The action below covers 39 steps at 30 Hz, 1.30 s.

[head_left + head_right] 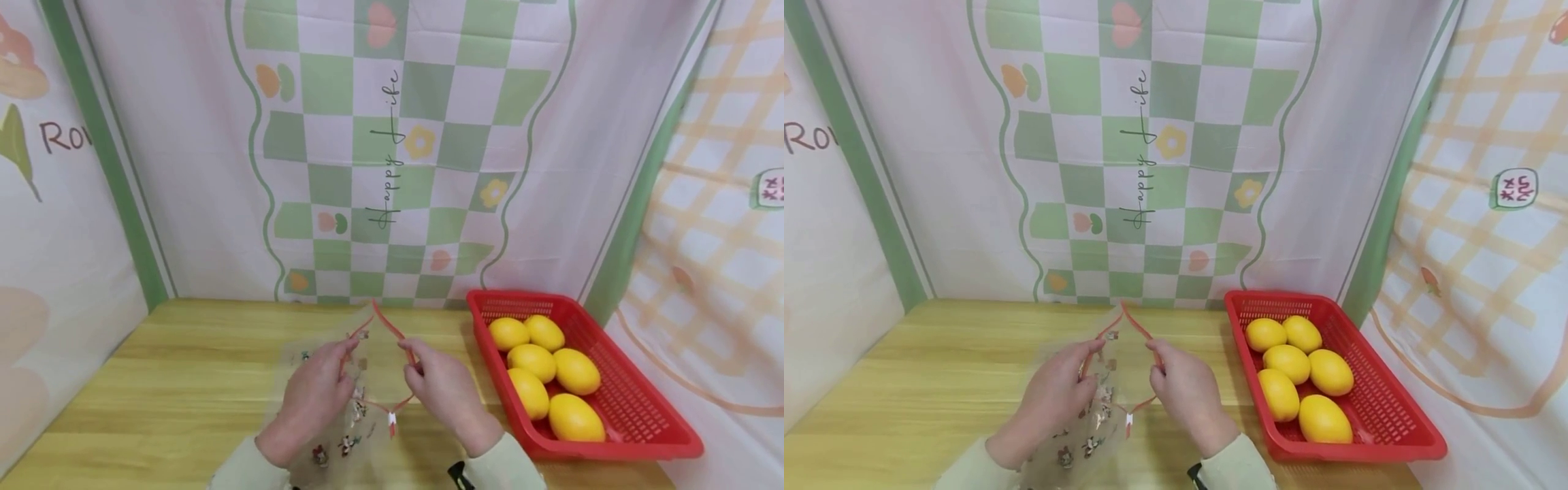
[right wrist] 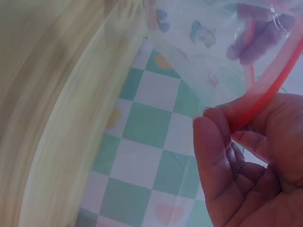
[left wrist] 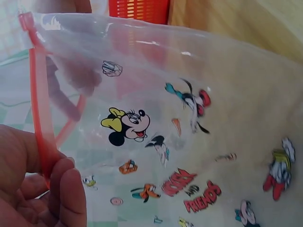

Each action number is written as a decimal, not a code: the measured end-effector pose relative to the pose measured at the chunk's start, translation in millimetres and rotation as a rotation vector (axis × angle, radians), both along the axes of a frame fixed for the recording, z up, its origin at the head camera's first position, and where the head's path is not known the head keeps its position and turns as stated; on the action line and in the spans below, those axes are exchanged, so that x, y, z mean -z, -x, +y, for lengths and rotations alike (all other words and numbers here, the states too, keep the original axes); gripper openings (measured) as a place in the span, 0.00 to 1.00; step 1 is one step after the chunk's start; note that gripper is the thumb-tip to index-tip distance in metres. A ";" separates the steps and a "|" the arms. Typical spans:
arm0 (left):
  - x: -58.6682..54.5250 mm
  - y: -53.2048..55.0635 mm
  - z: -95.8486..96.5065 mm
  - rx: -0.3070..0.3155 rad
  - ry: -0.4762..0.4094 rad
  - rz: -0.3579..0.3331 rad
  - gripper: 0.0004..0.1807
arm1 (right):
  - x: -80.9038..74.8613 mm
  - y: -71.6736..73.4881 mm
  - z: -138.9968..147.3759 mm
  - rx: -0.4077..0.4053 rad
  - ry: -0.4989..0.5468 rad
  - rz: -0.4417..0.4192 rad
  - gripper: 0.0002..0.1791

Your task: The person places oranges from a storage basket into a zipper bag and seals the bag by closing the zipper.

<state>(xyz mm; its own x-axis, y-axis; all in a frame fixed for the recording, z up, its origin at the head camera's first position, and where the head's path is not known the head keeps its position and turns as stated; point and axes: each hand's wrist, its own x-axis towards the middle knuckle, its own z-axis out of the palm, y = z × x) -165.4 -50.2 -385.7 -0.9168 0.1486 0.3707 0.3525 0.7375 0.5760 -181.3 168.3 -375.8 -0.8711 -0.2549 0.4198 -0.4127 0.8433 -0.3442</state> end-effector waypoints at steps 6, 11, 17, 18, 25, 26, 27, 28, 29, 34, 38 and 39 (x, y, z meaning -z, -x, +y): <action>-0.4 2.3 -4.3 -0.011 0.030 -0.038 0.35 | -2.9 2.9 10.9 0.042 -0.057 0.011 0.17; 1.8 4.8 -7.5 -0.004 0.009 -0.097 0.37 | -4.0 4.9 20.8 0.064 -0.097 0.023 0.16; 7.7 5.6 -9.8 -0.019 0.030 -0.064 0.35 | -5.3 6.7 29.0 0.047 -0.103 -0.010 0.15; 8.8 5.6 -9.9 -0.017 0.027 -0.053 0.34 | -5.3 7.0 30.2 0.044 -0.106 -0.013 0.15; 15.7 5.1 -10.1 0.005 -0.021 -0.038 0.33 | -6.0 9.7 36.9 0.048 -0.112 -0.092 0.15; 16.8 5.1 -10.3 0.007 -0.029 -0.042 0.32 | -5.7 10.1 37.4 0.052 -0.109 -0.104 0.15; 17.8 5.0 -10.5 0.009 -0.032 -0.045 0.31 | -5.2 10.6 37.9 0.056 -0.107 -0.112 0.15; 19.1 5.0 -10.7 0.011 -0.037 -0.047 0.31 | -4.7 10.7 38.2 0.058 -0.105 -0.116 0.15; 20.5 4.8 -10.8 0.012 -0.039 -0.047 0.30 | -3.9 10.7 38.5 0.058 -0.104 -0.116 0.15; 28.4 5.9 -10.0 0.020 -0.062 -0.034 0.29 | 2.1 11.4 38.8 0.062 -0.100 -0.091 0.14; 34.8 6.3 -8.5 0.022 -0.082 -0.039 0.28 | 8.1 11.9 38.0 0.054 -0.105 -0.045 0.14; 36.4 6.5 -8.0 0.022 -0.087 -0.040 0.28 | 9.6 11.9 37.6 0.051 -0.109 -0.027 0.13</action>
<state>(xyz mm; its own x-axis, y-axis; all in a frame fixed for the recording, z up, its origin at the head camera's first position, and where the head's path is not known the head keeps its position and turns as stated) -171.9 -58.2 -422.2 -0.9278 0.1381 0.3465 0.3439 0.6764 0.6514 -193.2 206.0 -385.3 -0.8948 -0.2525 0.3682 -0.3598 0.8962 -0.2597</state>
